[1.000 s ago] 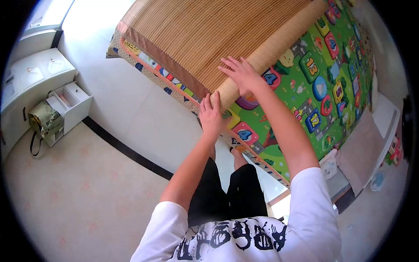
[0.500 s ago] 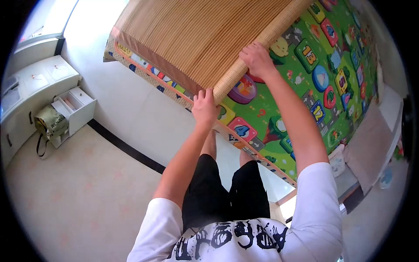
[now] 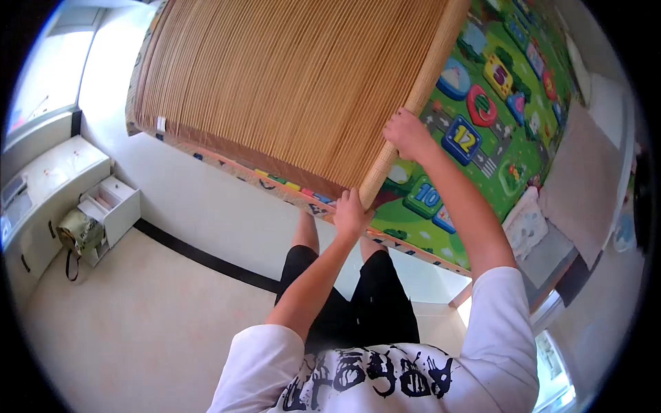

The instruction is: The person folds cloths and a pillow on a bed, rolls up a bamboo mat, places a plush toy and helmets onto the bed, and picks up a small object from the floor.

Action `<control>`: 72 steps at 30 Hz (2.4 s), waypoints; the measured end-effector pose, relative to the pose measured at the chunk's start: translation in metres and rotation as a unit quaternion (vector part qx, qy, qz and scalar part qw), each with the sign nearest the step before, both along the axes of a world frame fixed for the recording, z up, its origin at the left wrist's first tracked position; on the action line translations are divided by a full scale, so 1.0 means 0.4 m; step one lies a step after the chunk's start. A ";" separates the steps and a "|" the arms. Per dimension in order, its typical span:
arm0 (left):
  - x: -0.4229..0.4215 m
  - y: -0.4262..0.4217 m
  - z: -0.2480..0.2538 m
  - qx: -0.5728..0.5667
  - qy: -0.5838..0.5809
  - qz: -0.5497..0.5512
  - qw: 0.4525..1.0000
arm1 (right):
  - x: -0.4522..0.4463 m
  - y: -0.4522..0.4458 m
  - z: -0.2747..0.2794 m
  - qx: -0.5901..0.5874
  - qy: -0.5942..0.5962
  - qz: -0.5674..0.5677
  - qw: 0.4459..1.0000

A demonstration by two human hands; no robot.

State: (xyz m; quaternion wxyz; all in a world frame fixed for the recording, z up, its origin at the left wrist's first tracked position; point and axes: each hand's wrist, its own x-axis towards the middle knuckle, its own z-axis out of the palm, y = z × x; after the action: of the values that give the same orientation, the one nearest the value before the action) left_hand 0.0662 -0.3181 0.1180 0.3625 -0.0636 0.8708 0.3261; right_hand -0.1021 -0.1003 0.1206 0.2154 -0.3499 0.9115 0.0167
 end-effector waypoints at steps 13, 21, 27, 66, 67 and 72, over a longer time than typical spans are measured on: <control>0.201 0.130 -0.036 0.016 0.054 -0.104 0.993 | 0.272 0.181 -0.017 0.099 -0.100 -0.098 0.985; 0.143 0.197 -0.021 -0.082 0.127 -0.251 0.956 | 0.286 0.166 -0.054 0.026 -0.044 -0.158 0.986; 0.124 0.233 -0.021 -0.100 0.099 -0.253 0.957 | 0.452 0.194 -0.048 -0.216 0.155 -0.486 0.832; -0.180 0.060 -0.041 -0.031 0.180 -0.090 0.979 | 0.172 -0.161 -0.075 -0.322 -0.027 -0.787 0.526; -0.200 0.035 -0.055 -0.046 0.218 -0.125 0.967 | 0.185 -0.158 -0.075 -0.347 -0.032 -0.785 0.512; -0.286 -0.031 -0.079 -0.050 0.219 -0.158 0.962 | 0.228 -0.182 -0.147 -0.377 0.035 -0.772 0.510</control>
State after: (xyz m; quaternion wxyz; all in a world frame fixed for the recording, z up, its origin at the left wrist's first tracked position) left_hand -0.0481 -0.3304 0.0863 0.2063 0.1301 0.9429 0.2268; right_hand -0.0111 -0.1732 0.0617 -0.0414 0.4450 0.7489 -0.4893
